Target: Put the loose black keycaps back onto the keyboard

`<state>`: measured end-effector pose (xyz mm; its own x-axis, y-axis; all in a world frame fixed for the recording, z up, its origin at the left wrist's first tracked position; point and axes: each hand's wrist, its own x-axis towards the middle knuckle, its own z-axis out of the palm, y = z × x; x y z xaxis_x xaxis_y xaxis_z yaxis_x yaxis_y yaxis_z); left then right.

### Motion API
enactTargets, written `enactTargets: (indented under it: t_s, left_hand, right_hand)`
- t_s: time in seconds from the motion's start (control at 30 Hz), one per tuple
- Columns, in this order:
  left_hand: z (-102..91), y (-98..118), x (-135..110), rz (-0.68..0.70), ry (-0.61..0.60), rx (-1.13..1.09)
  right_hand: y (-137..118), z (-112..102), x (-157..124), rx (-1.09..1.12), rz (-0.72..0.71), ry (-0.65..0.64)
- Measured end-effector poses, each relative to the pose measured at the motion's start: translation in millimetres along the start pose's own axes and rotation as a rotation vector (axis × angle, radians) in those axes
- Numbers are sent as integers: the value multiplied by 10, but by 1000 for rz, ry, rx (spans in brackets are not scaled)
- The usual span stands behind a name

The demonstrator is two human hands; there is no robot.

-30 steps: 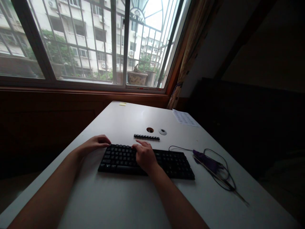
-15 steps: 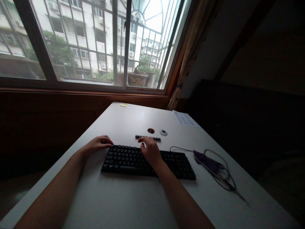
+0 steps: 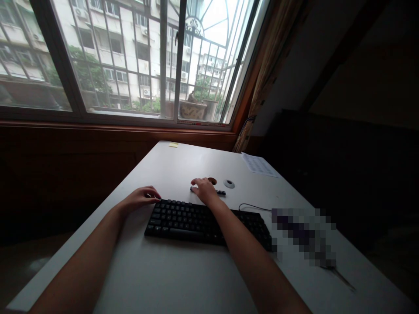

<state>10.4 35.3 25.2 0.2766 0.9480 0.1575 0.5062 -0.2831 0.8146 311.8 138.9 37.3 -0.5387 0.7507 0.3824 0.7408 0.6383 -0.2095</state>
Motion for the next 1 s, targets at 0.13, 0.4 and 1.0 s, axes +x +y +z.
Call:
enactTargets:
  t_s: [0.13,0.4,1.0]
  left_hand:
    - [-9,-8,8,-3,-15,-17]
    - [-11,-42,28,-14,-30,-39]
    - [-16,2,18,-55,-40,-40]
  right_hand:
    - [-21,75,9,-40,-4,-15]
    - [-48,141,-2,-55,-9,-12]
    - [-213,-239,-761,400,-40,84]
